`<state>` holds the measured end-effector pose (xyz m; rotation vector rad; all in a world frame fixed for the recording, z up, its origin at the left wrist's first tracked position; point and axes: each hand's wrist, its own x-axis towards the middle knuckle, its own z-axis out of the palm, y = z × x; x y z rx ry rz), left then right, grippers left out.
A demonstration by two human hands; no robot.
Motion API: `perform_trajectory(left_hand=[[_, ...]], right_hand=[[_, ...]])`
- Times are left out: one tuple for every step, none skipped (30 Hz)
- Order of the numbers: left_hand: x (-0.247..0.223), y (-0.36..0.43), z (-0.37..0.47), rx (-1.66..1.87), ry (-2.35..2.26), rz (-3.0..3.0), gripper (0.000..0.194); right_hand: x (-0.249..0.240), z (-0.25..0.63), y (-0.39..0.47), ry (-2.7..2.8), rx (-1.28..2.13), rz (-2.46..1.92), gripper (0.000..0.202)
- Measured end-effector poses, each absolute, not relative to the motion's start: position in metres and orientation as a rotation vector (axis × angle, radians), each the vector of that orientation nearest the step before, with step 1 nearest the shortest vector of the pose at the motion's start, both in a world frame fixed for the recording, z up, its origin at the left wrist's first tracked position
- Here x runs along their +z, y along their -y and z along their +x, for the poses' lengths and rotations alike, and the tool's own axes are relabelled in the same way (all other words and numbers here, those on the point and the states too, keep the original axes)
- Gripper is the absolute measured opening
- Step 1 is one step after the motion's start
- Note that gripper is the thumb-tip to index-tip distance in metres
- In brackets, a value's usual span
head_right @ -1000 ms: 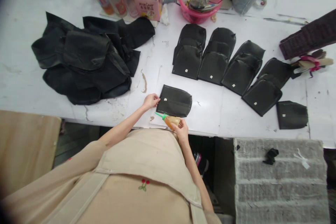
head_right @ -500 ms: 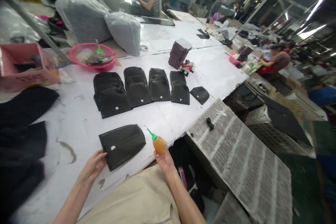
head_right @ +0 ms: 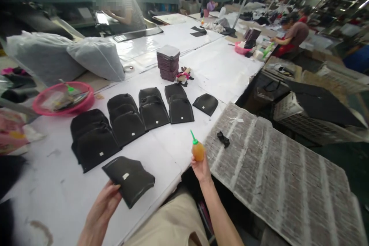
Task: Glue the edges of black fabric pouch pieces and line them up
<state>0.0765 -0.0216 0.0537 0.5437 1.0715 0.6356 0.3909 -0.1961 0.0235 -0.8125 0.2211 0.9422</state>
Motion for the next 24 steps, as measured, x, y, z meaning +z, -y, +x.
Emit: perform_trajectory(left_hand=[[0.058, 0.019, 0.094, 0.613, -1.036, 0.546, 0.053], [0.061, 0.016, 0.112, 0.591, -0.998, 0.549, 0.052], [0.065, 0.014, 0.132, 0.567, -0.958, 0.553, 0.051], [0.068, 0.012, 0.153, 0.543, -0.918, 0.559, 0.050], [0.070, 0.011, 0.175, 0.526, -0.881, 0.563, 0.049], [0.073, 0.009, 0.198, 0.509, -0.839, 0.567, 0.048], [0.075, 0.007, 0.223, 0.493, -0.799, 0.569, 0.047], [0.077, 0.006, 0.249, 0.476, -0.754, 0.570, 0.045], [0.079, 0.004, 0.275, 0.463, -0.707, 0.574, 0.044], [0.082, 0.002, 0.302, 0.449, -0.662, 0.579, 0.044], [0.085, 0.000, 0.330, 0.437, -0.620, 0.586, 0.043], [0.088, -0.002, 0.357, 0.439, -0.584, 0.595, 0.043], [0.091, -0.003, 0.383, 0.442, -0.557, 0.607, 0.043], [0.094, -0.005, 0.408, 0.440, -0.539, 0.622, 0.042], [0.096, -0.006, 0.432, 0.448, -0.527, 0.633, 0.041], [0.097, -0.006, 0.454, 0.459, -0.514, 0.631, 0.042], [0.097, -0.006, 0.474, 0.470, -0.504, 0.623, 0.043], [0.094, -0.005, 0.492, 0.479, -0.506, 0.612, 0.044], [0.089, -0.003, 0.509, 0.483, -0.516, 0.598, 0.045], [0.082, -0.001, 0.523, 0.485, -0.532, 0.576, 0.047], [0.073, 0.003, 0.537, 0.484, -0.556, 0.545, 0.048], [0.063, 0.007, 0.548, 0.486, -0.584, 0.504, 0.050], [0.051, 0.012, 0.557, 0.488, -0.621, 0.451, 0.053], [0.038, 0.018, 0.565, 0.491, -0.671, 0.396, 0.055]], right_hand=[[0.022, 0.401, 0.200, -0.229, 0.912, -0.809, 0.037], [0.021, 0.410, 0.205, -0.240, 0.880, -0.808, 0.037], [0.020, 0.419, 0.211, -0.251, 0.848, -0.809, 0.037], [0.020, 0.427, 0.217, -0.263, 0.812, -0.811, 0.037], [0.019, 0.434, 0.223, -0.277, 0.776, -0.812, 0.037], [0.020, 0.442, 0.229, -0.294, 0.736, -0.809, 0.039], [0.020, 0.449, 0.236, -0.313, 0.695, -0.802, 0.040], [0.021, 0.456, 0.243, -0.337, 0.655, -0.793, 0.042], [0.022, 0.463, 0.250, -0.360, 0.614, -0.785, 0.044], [0.023, 0.469, 0.257, -0.381, 0.582, -0.783, 0.046], [0.024, 0.474, 0.263, -0.396, 0.550, -0.784, 0.048], [0.024, 0.479, 0.269, -0.403, 0.526, -0.789, 0.050], [0.024, 0.484, 0.275, -0.407, 0.504, -0.797, 0.052], [0.024, 0.487, 0.280, -0.412, 0.482, -0.804, 0.053], [0.023, 0.490, 0.285, -0.420, 0.464, -0.809, 0.054], [0.022, 0.492, 0.290, -0.433, 0.447, -0.812, 0.054], [0.021, 0.493, 0.295, -0.449, 0.435, -0.814, 0.054], [0.020, 0.493, 0.300, -0.467, 0.430, -0.814, 0.054], [0.018, 0.492, 0.305, -0.485, 0.431, -0.815, 0.054], [0.016, 0.491, 0.310, -0.502, 0.436, -0.818, 0.054], [0.014, 0.490, 0.315, -0.522, 0.444, -0.819, 0.055], [0.012, 0.489, 0.319, -0.544, 0.450, -0.817, 0.056], [0.009, 0.487, 0.324, -0.562, 0.454, -0.818, 0.056], [0.006, 0.486, 0.328, -0.574, 0.450, -0.828, 0.056]])
